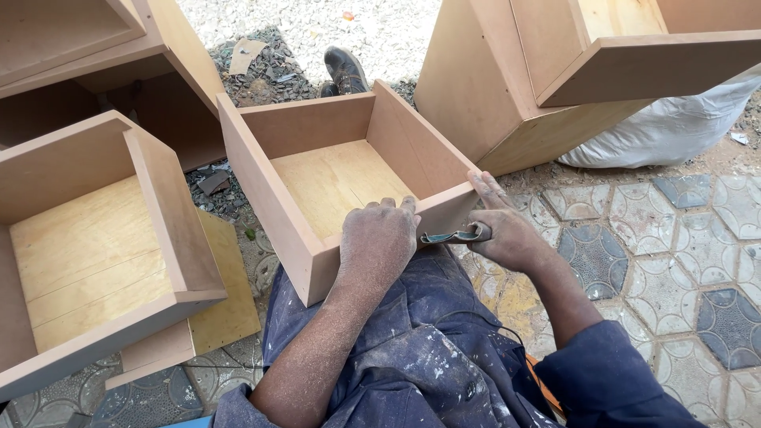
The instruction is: Sanding the edges and corners of wooden drawer boxes using sandpaper to smooth the surfaces.
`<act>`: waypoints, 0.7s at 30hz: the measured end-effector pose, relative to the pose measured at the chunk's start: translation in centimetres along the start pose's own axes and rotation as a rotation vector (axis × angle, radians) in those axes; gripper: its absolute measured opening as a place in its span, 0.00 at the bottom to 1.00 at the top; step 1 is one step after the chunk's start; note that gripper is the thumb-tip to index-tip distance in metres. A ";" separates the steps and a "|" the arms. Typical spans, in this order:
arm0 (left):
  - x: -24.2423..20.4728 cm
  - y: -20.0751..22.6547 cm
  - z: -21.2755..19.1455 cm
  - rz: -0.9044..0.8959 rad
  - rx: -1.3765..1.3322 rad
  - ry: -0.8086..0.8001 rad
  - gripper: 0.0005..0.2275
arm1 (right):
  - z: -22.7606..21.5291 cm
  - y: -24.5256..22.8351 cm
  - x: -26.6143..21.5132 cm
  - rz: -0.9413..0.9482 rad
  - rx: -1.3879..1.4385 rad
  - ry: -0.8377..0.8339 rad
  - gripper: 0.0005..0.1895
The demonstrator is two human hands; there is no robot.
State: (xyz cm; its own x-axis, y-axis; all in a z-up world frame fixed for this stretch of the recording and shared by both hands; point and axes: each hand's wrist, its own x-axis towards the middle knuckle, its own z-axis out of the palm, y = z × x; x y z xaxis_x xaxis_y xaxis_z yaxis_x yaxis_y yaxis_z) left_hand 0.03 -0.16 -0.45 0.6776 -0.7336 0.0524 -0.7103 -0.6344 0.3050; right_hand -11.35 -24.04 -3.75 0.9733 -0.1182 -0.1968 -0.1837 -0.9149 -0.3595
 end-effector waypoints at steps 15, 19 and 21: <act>-0.1 -0.1 0.2 -0.008 0.038 -0.022 0.15 | -0.4 -0.7 -0.3 0.034 -0.068 -0.026 0.05; 0.0 0.1 -0.3 -0.008 0.025 -0.038 0.15 | -0.4 0.5 -0.3 0.058 -0.087 -0.020 0.13; -0.1 0.1 -0.3 -0.015 0.023 -0.038 0.15 | -2.1 -4.0 -0.7 0.029 -0.438 -0.089 0.10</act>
